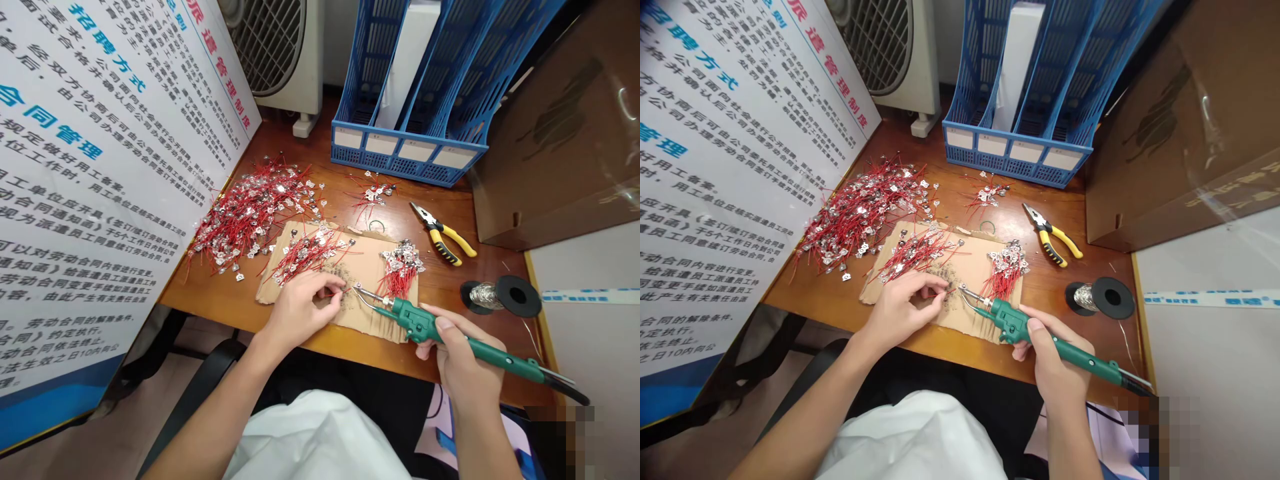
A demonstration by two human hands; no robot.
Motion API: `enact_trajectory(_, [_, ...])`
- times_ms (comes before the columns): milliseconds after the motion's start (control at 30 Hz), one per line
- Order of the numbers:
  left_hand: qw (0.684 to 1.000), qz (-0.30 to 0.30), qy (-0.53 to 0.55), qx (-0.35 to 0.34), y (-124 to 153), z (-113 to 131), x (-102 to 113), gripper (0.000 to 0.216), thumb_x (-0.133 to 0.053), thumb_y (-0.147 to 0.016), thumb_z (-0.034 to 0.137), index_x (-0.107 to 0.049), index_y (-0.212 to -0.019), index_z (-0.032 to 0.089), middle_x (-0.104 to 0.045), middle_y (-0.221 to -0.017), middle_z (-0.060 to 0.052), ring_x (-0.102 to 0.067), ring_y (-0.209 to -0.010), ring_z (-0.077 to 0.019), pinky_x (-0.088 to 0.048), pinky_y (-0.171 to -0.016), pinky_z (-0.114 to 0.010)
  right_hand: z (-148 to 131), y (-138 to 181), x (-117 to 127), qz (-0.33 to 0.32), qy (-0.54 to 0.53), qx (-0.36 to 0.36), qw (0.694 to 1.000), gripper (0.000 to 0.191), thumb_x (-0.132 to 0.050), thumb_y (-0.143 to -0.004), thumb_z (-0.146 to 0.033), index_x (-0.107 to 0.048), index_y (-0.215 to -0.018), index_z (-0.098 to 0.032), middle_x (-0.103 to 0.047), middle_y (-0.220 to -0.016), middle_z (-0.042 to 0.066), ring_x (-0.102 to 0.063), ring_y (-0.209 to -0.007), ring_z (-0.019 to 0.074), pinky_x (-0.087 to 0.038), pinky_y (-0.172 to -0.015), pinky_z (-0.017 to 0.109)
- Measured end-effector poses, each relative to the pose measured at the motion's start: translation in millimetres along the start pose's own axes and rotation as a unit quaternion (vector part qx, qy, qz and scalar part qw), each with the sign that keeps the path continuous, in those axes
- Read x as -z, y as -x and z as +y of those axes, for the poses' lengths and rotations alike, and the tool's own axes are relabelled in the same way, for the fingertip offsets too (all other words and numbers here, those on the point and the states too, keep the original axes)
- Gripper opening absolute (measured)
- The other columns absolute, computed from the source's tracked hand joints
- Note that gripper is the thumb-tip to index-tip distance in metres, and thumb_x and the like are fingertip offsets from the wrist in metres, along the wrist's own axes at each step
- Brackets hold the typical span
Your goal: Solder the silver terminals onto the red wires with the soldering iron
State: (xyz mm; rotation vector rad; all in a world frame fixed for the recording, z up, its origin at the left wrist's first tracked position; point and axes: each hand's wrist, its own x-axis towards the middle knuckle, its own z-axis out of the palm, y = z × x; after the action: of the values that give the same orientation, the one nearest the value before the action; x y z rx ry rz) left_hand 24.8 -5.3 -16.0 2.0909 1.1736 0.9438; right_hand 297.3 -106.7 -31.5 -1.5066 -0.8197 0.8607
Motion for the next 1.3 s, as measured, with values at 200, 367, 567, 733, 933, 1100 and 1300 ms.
enact_trajectory(200, [1.0,0.001,0.001,-0.003,-0.8,0.5,0.3,0.018,-0.076,-0.096,0.011,-0.082,-0.108,0.022,-0.083,-0.088,-0.002,-0.072,-0.076,-0.0176,-0.063,-0.079,-0.031,0.6,0.5,-1.2,0.008,0.002,-0.01,1.0,0.037,-0.086,-0.098,-0.048,-0.095,-0.109,-0.014,-0.072,-0.056,0.005,-0.068,-0.042,0.0217,-0.058,-0.042,0.031])
enact_trajectory(367, [1.0,0.004,0.004,-0.008,-1.5,1.2,-0.3,0.017,-0.076,-0.097,0.011,-0.082,-0.108,0.021,-0.082,-0.087,-0.002,-0.07,-0.075,-0.0174,-0.061,-0.077,-0.03,-0.7,2.0,-0.2,0.014,0.01,-0.012,1.0,0.033,-0.088,-0.097,-0.046,-0.095,-0.108,-0.016,-0.072,-0.056,0.005,-0.067,-0.042,0.02,-0.059,-0.044,0.03])
enact_trajectory(567, [1.0,0.002,-0.001,-0.007,-1.1,0.5,-0.4,0.018,-0.076,-0.096,0.009,-0.082,-0.108,0.021,-0.082,-0.087,-0.001,-0.07,-0.075,-0.017,-0.061,-0.077,-0.03,-9.8,8.6,-6.0,0.024,0.014,-0.024,0.999,0.028,-0.089,-0.096,-0.041,-0.095,-0.109,-0.017,-0.073,-0.058,0.004,-0.067,-0.044,0.0187,-0.06,-0.047,0.029])
enact_trajectory(733, [1.0,-0.001,-0.002,0.0,0.6,0.1,-0.2,0.02,-0.076,-0.096,0.009,-0.082,-0.11,0.022,-0.082,-0.088,-0.001,-0.071,-0.076,-0.0166,-0.061,-0.078,-0.029,-14.9,12.1,-10.4,0.043,0.007,-0.037,0.998,0.022,-0.088,-0.096,-0.036,-0.094,-0.109,-0.019,-0.073,-0.06,0.002,-0.067,-0.048,0.0157,-0.061,-0.052,0.025])
enact_trajectory(933, [1.0,0.001,0.001,0.003,1.4,0.3,-0.9,0.022,-0.076,-0.095,0.007,-0.083,-0.11,0.021,-0.083,-0.088,0.0,-0.071,-0.076,-0.016,-0.061,-0.079,-0.028,-1.6,3.5,-2.7,0.022,0.002,-0.014,1.0,0.026,-0.091,-0.092,-0.038,-0.095,-0.107,-0.017,-0.074,-0.058,0.004,-0.068,-0.044,0.0192,-0.061,-0.046,0.028])
enact_trajectory(1100, [1.0,-0.007,-0.001,0.01,-0.3,1.7,0.1,0.024,-0.076,-0.094,0.007,-0.082,-0.112,0.021,-0.083,-0.088,0.0,-0.069,-0.075,-0.0161,-0.059,-0.077,-0.028,2.1,1.8,-0.7,0.018,-0.004,-0.004,1.0,0.024,-0.09,-0.093,-0.037,-0.096,-0.106,-0.018,-0.075,-0.061,0.005,-0.07,-0.043,0.0202,-0.061,-0.045,0.029])
enact_trajectory(1300, [1.0,-0.024,-0.008,0.015,-4.1,4.5,1.6,0.026,-0.076,-0.094,0.007,-0.08,-0.115,0.02,-0.085,-0.09,0.001,-0.067,-0.074,-0.0159,-0.058,-0.078,-0.029,0.2,3.4,-1.0,-0.001,0.009,0.003,1.0,0.026,-0.085,-0.096,-0.038,-0.096,-0.107,-0.017,-0.075,-0.06,0.005,-0.07,-0.044,0.0206,-0.062,-0.046,0.03])
